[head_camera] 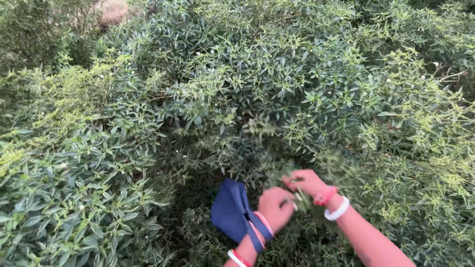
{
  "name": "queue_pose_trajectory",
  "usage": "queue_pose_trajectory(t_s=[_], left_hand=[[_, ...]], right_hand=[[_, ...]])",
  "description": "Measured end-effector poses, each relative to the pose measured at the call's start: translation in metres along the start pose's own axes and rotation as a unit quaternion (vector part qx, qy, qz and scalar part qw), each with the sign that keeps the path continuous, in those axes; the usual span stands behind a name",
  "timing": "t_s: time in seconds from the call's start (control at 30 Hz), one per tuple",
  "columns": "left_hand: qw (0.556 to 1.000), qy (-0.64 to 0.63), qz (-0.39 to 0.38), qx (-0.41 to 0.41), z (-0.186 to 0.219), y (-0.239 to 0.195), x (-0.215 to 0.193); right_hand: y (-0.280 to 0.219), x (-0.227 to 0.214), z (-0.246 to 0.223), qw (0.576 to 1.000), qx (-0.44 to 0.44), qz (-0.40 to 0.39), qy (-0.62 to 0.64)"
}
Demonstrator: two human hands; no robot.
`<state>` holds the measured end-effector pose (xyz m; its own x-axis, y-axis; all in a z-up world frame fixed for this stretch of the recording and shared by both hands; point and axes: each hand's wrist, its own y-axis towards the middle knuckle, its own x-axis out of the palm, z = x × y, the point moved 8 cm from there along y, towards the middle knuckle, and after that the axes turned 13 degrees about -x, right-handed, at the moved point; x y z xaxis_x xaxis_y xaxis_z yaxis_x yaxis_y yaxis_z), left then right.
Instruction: Picking green chilis from bushes in a field.
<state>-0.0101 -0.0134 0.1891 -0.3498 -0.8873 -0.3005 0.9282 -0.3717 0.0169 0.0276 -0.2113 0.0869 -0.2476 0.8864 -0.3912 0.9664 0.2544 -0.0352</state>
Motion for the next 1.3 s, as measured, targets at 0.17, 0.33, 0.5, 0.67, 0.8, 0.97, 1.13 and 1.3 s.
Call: queue_pose_trajectory(t_s=[0.17,0.33,0.5,0.67,0.8,0.97,1.13,1.3], left_hand=[[0.982,0.105,-0.029,0.154,0.033,-0.049,0.036],[0.980,0.139,-0.062,0.128,0.023,-0.026,0.047],[0.998,0.012,0.041,0.035,0.018,0.012,-0.005],[0.974,-0.029,0.224,-0.033,0.022,0.001,-0.082],[0.980,0.011,0.177,-0.090,-0.031,-0.015,-0.079],[0.954,0.257,-0.036,-0.149,-0.035,-0.021,-0.034],[0.953,0.213,-0.136,-0.167,-0.097,0.013,0.010],[0.976,0.064,-0.129,-0.162,-0.106,0.052,0.041]], right_hand=[[-0.063,-0.003,0.019,0.980,0.100,0.078,0.153],[-0.070,0.003,0.028,0.959,0.075,0.151,0.229],[-0.056,-0.011,-0.038,0.950,0.018,0.189,0.247],[-0.070,-0.010,-0.054,0.983,-0.038,0.157,0.089],[-0.077,0.024,-0.153,0.961,-0.187,0.083,-0.187],[-0.062,0.077,-0.193,0.801,-0.341,-0.122,-0.476],[0.001,0.003,-0.094,0.918,-0.191,0.028,-0.347],[0.008,-0.055,-0.062,0.924,-0.101,0.148,-0.338]])
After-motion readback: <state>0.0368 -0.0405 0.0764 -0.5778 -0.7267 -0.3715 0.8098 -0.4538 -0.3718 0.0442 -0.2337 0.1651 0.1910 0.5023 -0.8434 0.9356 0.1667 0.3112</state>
